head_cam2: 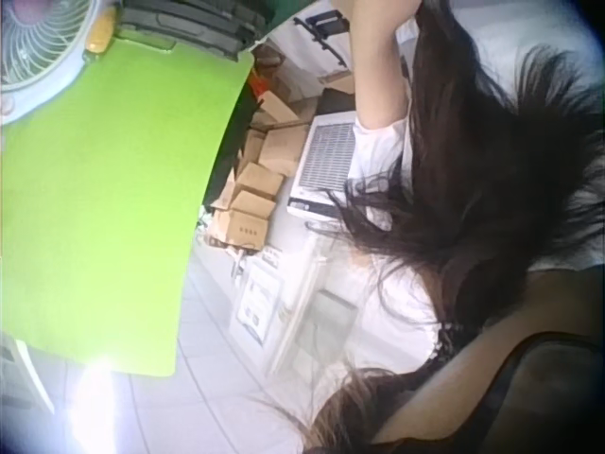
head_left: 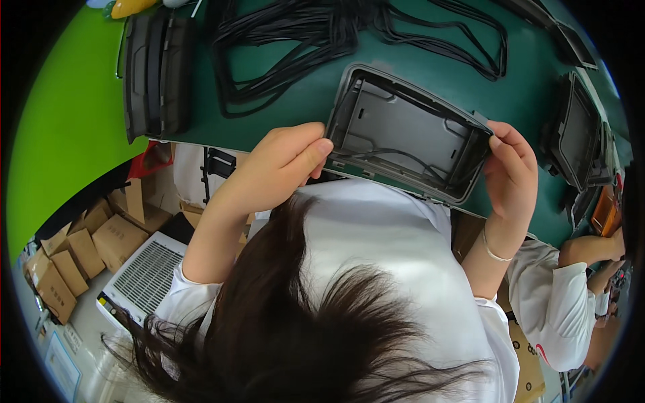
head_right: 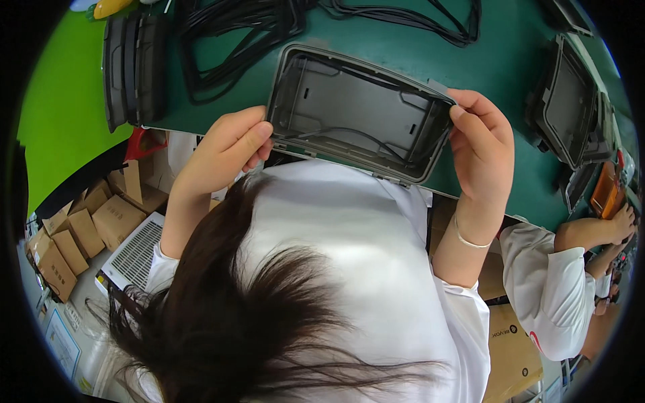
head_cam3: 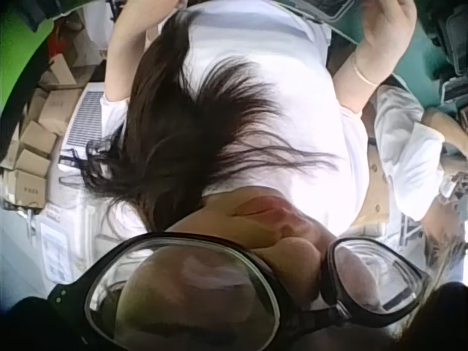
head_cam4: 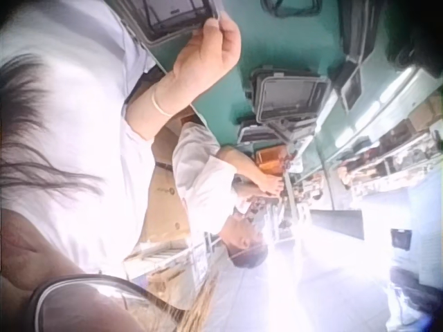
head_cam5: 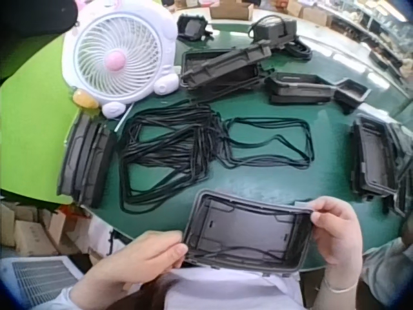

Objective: Inserting rubber seals into plastic junction box housings.

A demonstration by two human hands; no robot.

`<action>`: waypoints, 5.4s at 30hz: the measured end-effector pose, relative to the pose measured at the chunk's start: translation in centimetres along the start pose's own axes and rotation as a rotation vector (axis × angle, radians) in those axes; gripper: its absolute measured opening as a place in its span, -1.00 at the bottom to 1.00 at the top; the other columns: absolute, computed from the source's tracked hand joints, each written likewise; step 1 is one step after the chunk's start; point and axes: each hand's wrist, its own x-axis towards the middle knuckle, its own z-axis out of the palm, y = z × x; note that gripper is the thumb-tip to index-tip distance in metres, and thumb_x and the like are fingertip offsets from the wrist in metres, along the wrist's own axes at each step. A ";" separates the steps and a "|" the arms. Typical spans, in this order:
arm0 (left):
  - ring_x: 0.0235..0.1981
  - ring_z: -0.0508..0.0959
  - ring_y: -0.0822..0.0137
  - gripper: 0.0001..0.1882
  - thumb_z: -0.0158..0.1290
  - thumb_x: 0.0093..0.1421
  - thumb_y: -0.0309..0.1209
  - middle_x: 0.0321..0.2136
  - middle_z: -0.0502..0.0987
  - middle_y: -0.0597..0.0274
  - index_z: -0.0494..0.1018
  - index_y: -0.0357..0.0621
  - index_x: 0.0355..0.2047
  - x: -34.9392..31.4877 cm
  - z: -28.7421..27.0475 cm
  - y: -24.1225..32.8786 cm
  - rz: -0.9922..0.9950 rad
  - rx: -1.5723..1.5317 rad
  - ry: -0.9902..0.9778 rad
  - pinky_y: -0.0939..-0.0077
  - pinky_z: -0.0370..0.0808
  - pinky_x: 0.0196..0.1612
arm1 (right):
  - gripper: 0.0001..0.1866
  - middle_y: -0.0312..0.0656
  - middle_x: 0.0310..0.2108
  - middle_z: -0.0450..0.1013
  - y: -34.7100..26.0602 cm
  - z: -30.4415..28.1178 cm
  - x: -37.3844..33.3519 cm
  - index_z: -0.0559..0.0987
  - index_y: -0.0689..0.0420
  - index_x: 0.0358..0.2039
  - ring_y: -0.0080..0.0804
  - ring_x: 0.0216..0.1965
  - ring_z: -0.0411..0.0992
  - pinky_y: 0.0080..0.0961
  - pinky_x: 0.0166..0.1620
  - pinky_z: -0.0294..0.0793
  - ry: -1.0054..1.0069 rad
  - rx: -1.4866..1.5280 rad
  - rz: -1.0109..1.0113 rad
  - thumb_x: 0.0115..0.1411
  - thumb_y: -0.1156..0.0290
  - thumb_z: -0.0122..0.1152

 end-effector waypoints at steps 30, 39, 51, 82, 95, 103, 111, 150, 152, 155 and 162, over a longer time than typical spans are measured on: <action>-0.61 0.46 0.08 -0.85 0.02 -0.01 -0.50 -0.70 0.39 0.04 0.28 -0.33 -0.50 1.3 1.4 3.3 0.200 0.534 0.394 0.35 0.38 -0.52 | -0.72 -0.16 -0.46 0.35 -0.3 3.6 -2.0 0.45 0.31 -0.25 -0.40 -0.47 0.37 -0.54 -0.46 0.34 0.243 -0.918 -0.527 -0.06 0.66 0.07; -0.56 0.42 0.15 -0.88 0.05 -0.03 -0.56 -0.54 0.37 0.11 0.30 -0.27 -0.51 1.5 1.1 3.3 0.349 0.609 0.456 0.39 0.36 -0.50 | -0.93 -0.34 -0.62 0.26 -0.5 3.7 -3.6 0.40 0.26 -0.50 -0.68 -0.58 0.25 -0.75 -0.49 0.24 0.365 -1.151 -0.520 0.01 0.61 0.11; -0.83 0.30 0.61 -0.72 -0.20 0.26 -0.36 -0.78 0.34 0.36 0.19 -0.12 -0.60 2.4 -1.8 1.7 -0.167 -0.109 -0.124 0.75 0.27 -0.71 | -0.86 -0.43 -0.46 0.24 0.9 0.2 -2.3 0.32 0.19 -0.24 -0.82 -0.70 -0.05 -0.84 -0.67 -0.08 -0.054 -0.104 0.025 0.16 0.59 -0.15; -0.70 0.07 0.43 -0.65 -0.15 0.26 -0.32 -0.77 0.12 0.22 0.17 -0.27 -0.62 9.6 5.6 2.3 0.439 0.050 0.481 0.46 0.11 -0.64 | -0.69 -0.24 -0.40 0.46 0.6 4.0 2.8 0.49 0.34 -0.26 -0.58 -0.34 0.34 -0.68 -0.23 0.32 0.074 -0.489 -0.333 0.28 0.37 -0.17; -0.81 0.14 0.35 -0.66 -0.13 0.23 -0.42 -0.84 0.19 0.15 0.15 -0.27 -0.68 9.4 5.5 2.5 0.512 0.021 0.508 0.42 0.10 -0.71 | -0.73 -0.26 -0.26 0.41 0.5 3.7 1.5 0.39 0.29 -0.08 -0.62 -0.21 0.30 -0.74 -0.11 0.25 -0.024 -0.351 -0.275 0.26 0.46 -0.14; -0.81 0.15 0.26 -0.64 -0.13 0.23 -0.39 -0.83 0.18 0.08 0.15 -0.27 -0.68 10.0 5.4 2.4 0.506 0.039 0.519 0.37 0.10 -0.70 | -0.70 -0.30 -0.30 0.46 0.7 4.2 2.4 0.46 0.27 -0.12 -0.62 -0.28 0.34 -0.72 -0.18 0.30 0.137 -0.110 -0.150 0.27 0.35 -0.13; -0.78 0.20 0.38 -0.61 -0.15 0.26 -0.31 -0.81 0.19 0.17 0.20 -0.28 -0.66 10.1 5.3 1.4 0.490 0.050 0.512 0.48 0.16 -0.69 | -0.64 -0.32 -0.34 0.44 0.4 3.5 3.1 0.45 0.22 -0.07 -0.64 -0.30 0.35 -0.72 -0.22 0.30 0.088 -0.597 -0.397 0.30 0.27 -0.18; -0.81 0.38 0.32 -0.49 -0.24 0.29 -0.17 -0.84 0.25 0.15 0.26 -0.30 -0.70 6.2 5.5 2.6 0.123 0.039 0.161 0.48 0.28 -0.71 | -0.59 -0.39 -0.42 0.43 1.5 3.1 3.3 0.42 0.32 -0.04 -0.79 -0.52 0.28 -0.85 -0.52 0.18 0.329 -0.352 -0.370 0.13 0.36 0.12; -0.80 0.34 0.22 -0.50 -0.25 0.30 -0.19 -0.83 0.21 0.06 0.25 -0.30 -0.70 6.2 5.6 1.1 0.317 0.085 0.305 0.37 0.22 -0.68 | -0.56 -0.49 -0.57 0.27 1.0 2.9 2.2 0.39 0.34 -0.03 -0.82 -0.65 0.09 -0.81 -0.64 0.00 0.220 -0.103 -0.219 0.19 0.26 0.00; -0.79 0.26 0.08 -0.55 -0.18 0.26 -0.27 -0.82 0.23 -0.02 0.25 -0.30 -0.71 5.2 6.0 1.1 0.421 0.222 0.279 0.30 0.17 -0.68 | -0.64 -0.53 -0.59 0.26 0.4 1.6 -0.1 0.46 0.32 -0.10 -0.83 -0.63 0.08 -0.80 -0.61 0.01 0.063 -0.161 -0.083 0.23 0.29 -0.06; -0.80 0.25 0.06 -0.59 -0.13 0.22 -0.32 -0.84 0.25 0.02 0.23 -0.26 -0.74 5.3 5.9 1.1 0.383 0.249 0.234 0.29 0.17 -0.70 | -0.71 -0.44 -0.54 0.27 1.5 3.0 -1.2 0.45 0.33 -0.18 -0.75 -0.54 0.12 -0.81 -0.48 0.13 0.132 -0.429 -0.214 0.18 0.38 0.06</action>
